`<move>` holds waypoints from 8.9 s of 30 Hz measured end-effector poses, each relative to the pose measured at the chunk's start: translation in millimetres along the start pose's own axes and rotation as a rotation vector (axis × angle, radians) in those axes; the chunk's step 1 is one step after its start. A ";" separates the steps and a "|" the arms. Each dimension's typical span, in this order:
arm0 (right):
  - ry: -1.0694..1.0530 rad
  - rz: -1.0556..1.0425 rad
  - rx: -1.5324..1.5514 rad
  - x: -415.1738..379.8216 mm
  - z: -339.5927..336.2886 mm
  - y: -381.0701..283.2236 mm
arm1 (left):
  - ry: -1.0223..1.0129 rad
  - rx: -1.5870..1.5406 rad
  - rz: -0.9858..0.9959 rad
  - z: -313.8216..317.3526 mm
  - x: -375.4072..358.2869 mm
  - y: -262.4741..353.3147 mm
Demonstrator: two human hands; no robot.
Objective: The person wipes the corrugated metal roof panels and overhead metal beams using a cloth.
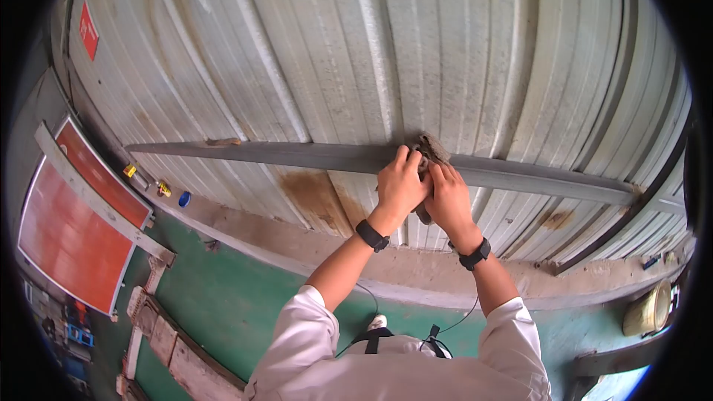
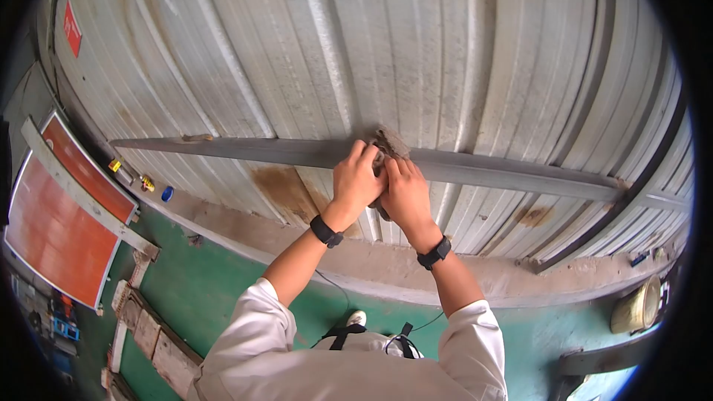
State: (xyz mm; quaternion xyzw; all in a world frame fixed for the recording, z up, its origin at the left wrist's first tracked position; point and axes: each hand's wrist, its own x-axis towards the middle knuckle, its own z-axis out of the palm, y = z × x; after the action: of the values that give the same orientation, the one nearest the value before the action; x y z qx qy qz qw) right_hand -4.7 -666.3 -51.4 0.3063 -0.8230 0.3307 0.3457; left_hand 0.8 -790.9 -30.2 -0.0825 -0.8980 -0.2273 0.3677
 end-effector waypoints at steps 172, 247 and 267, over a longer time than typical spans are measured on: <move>-0.025 -0.058 -0.186 68.4 220.0 -152.4 | -0.072 -0.286 -0.012 -112.3 -6.3 -264.2; 0.166 0.045 -0.041 168.6 261.8 -174.6 | 0.180 -0.521 0.257 -171.9 89.1 -296.1; -0.013 -0.158 -0.273 169.1 329.1 -238.6 | 0.197 -0.309 -0.045 -197.4 36.7 -392.6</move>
State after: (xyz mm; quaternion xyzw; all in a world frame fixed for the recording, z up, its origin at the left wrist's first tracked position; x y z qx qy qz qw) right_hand -47.4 -1103.3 -20.0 0.3224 -0.8357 0.1858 0.4039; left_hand -26.4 -1230.9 -17.3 -0.0954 -0.8136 -0.3776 0.4317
